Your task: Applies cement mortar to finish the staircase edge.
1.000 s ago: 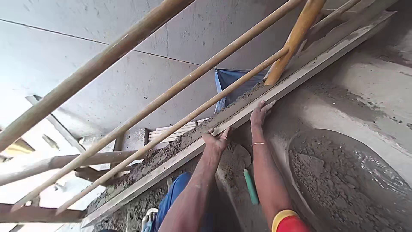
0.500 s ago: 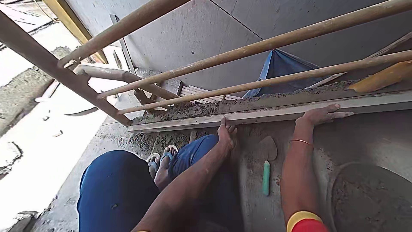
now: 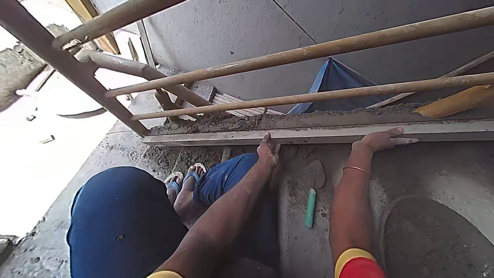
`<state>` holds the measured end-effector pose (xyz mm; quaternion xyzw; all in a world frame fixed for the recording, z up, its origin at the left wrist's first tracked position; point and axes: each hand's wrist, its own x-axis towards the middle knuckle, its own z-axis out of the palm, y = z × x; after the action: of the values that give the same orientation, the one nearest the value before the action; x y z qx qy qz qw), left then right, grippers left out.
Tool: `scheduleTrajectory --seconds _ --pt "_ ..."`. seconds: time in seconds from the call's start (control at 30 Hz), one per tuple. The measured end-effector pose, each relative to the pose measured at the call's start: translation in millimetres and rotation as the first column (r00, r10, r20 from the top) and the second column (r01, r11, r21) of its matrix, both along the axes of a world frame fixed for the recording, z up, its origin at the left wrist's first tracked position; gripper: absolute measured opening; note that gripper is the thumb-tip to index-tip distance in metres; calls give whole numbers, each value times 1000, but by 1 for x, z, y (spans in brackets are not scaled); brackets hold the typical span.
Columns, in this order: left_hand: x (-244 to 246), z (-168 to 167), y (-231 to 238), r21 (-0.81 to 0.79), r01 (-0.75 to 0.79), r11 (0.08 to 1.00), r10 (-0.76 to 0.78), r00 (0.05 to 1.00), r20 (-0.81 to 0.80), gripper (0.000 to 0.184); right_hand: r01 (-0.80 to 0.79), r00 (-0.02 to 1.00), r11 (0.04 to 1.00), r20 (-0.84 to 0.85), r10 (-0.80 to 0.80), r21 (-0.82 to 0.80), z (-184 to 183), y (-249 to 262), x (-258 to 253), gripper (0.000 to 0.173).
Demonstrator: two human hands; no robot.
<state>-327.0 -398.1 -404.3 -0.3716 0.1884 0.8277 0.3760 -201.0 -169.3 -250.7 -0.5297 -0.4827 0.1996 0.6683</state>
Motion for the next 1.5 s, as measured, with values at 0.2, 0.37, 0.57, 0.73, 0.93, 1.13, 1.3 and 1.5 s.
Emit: scheduleTrajectory --seconds 0.2,0.37,0.57,0.73,0.93,1.13,1.3,1.5 --pt "0 0 1 23 -20 1000 20 1000 7 61 5 1000 1000 8 -5 30 -3 8 3 64" --pt "0 -1 1 23 -24 999 23 1000 15 62 -8 1000 1000 16 8 30 -2 3 2 63" --pt "-1 0 1 13 -22 1000 21 1000 8 62 -28 1000 999 -11 28 16 0 0 1 65" --pt "0 0 2 2 -3 1000 3 1000 -31 62 -9 1000 999 -23 8 -36 0 2 2 68" --pt "1 4 0 -27 22 999 -24 998 -62 65 5 999 998 37 -2 -63 -6 5 5 70" --pt "3 1 -1 -32 65 997 -69 989 -130 66 -6 998 995 60 12 -101 -7 2 5 72" --pt "3 -6 0 -43 85 995 -91 978 -189 67 11 999 993 34 -7 -121 -6 7 5 75" --pt "4 -8 -1 -29 86 996 -90 967 -238 63 -33 999 995 11 34 -91 -5 9 7 81"
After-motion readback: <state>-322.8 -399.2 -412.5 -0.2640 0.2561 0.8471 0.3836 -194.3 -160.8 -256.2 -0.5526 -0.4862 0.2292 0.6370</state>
